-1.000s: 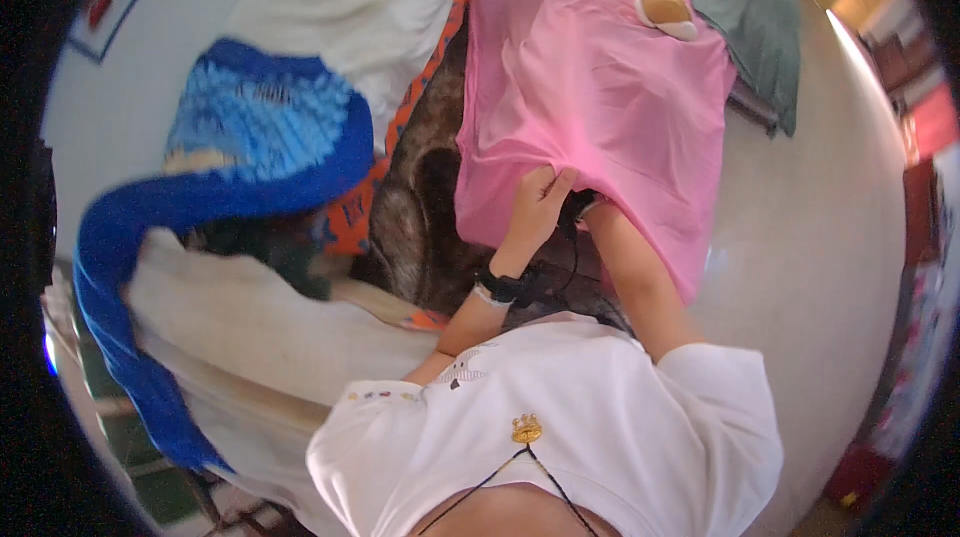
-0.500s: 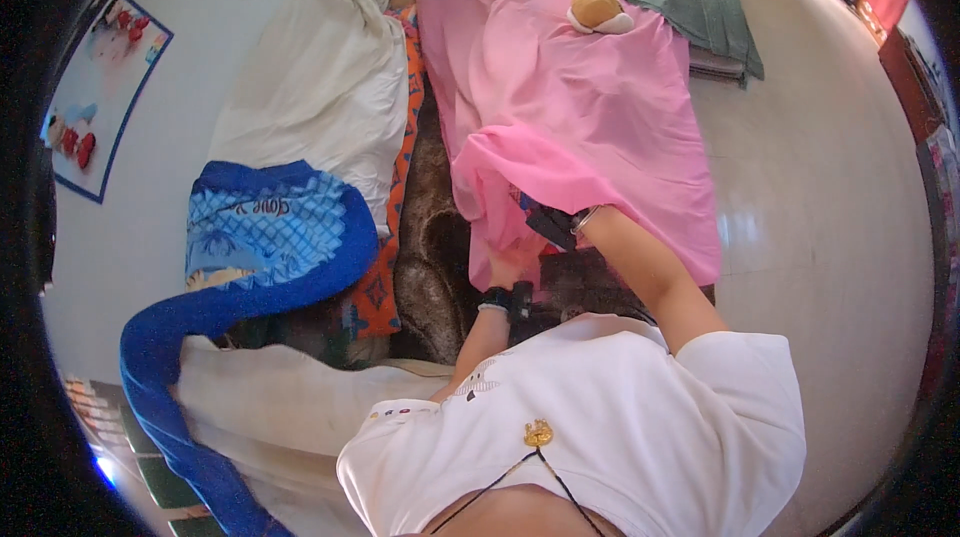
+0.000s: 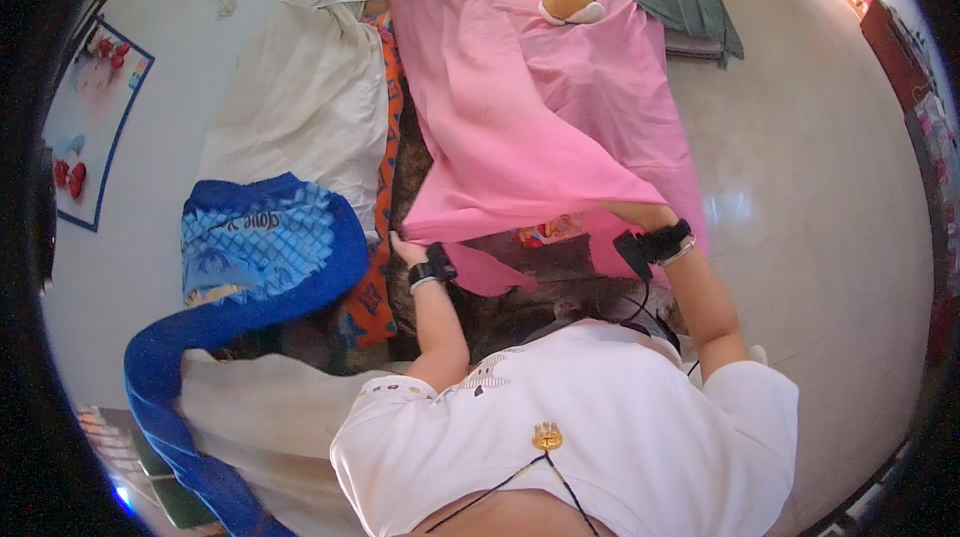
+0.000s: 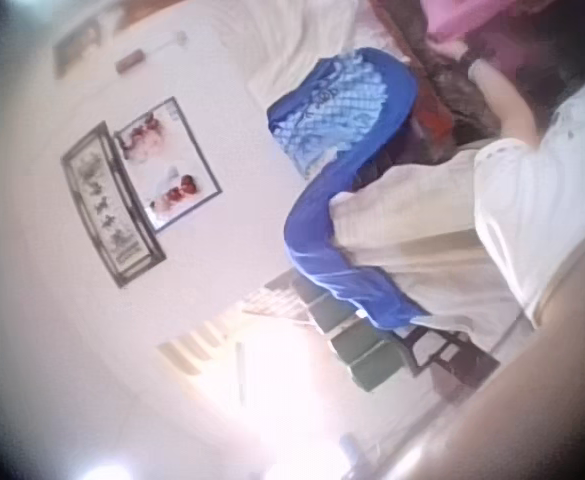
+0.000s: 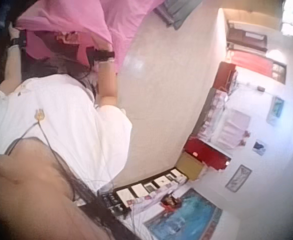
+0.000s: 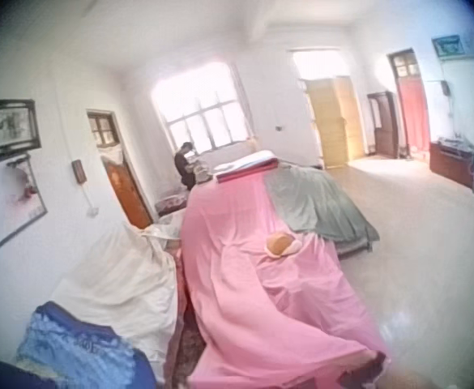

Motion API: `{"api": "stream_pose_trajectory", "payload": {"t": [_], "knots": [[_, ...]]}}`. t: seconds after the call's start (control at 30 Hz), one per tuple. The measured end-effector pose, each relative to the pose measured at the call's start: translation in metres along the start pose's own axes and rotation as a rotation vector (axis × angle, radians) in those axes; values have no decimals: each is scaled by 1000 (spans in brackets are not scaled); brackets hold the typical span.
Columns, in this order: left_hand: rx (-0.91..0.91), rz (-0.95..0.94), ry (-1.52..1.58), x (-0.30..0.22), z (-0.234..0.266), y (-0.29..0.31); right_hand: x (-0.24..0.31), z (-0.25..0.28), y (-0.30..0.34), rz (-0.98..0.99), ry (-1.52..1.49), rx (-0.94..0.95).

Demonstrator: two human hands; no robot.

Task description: The person spreads and smooths a white sheet, a blue patterned blanket, and a pink fabric covering over several items of furniture and beds, handling each fabric piece separately and pulling them tight.

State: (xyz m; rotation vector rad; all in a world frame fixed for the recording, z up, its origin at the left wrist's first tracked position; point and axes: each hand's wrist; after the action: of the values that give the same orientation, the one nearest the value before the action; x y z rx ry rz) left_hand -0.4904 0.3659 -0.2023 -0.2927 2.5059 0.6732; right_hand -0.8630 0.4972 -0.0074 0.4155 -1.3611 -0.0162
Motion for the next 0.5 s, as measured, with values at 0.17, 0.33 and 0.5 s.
{"api": "stream_pose_trajectory", "payload": {"t": [0.17, 0.33, 0.5], "knots": [[-34, -91, 41, -44, 42, 17, -41, 10, 12, -228, -48, 112], [-78, -103, -135, -64, 51, 57, -48, 9, 3, 16, -363, 65], [68, -97, -261, -71, 67, 64, -30, 5, 4, -175, -284, -65]]}}
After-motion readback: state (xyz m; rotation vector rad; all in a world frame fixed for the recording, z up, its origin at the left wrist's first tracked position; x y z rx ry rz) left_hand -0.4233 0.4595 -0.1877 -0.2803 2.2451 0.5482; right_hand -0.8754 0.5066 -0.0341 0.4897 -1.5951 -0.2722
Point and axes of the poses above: each hand's wrist, its own y-axis away from the middle knuckle, its own z-axis out of the back of the hand, x = y × z, and after that the axes turned 11 degrees about y, right-handed
